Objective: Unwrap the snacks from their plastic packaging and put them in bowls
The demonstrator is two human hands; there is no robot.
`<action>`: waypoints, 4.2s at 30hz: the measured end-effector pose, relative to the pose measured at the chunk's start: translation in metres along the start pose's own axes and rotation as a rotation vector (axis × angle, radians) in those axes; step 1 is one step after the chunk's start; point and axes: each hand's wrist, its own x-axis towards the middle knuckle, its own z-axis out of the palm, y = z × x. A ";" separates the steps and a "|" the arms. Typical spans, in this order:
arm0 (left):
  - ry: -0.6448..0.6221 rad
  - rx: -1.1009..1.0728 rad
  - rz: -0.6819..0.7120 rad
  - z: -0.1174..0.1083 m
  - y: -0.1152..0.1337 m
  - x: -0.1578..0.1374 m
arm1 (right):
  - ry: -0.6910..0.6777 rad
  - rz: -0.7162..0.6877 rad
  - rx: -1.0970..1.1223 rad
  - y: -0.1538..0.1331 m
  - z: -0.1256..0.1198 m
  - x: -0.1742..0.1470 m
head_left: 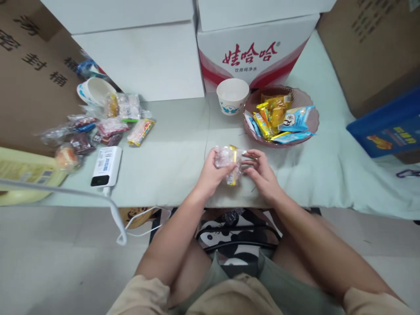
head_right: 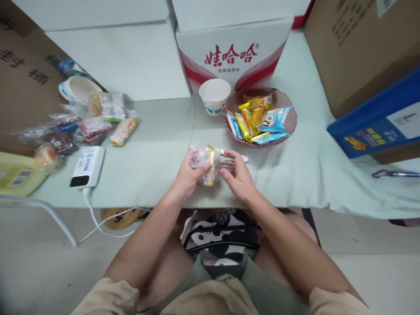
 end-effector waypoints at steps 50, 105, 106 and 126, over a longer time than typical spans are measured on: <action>0.534 -0.074 0.133 -0.062 0.016 0.020 | -0.012 -0.009 -0.816 -0.011 -0.009 0.009; 0.020 0.836 0.174 -0.083 0.037 -0.011 | 0.234 -0.318 -0.386 -0.020 -0.011 0.012; 0.034 0.793 0.154 -0.082 0.037 -0.011 | 0.147 -0.363 -0.477 -0.022 -0.008 0.009; 0.353 0.206 -0.017 -0.070 0.037 0.005 | -0.484 -0.347 -0.640 -0.049 -0.016 -0.021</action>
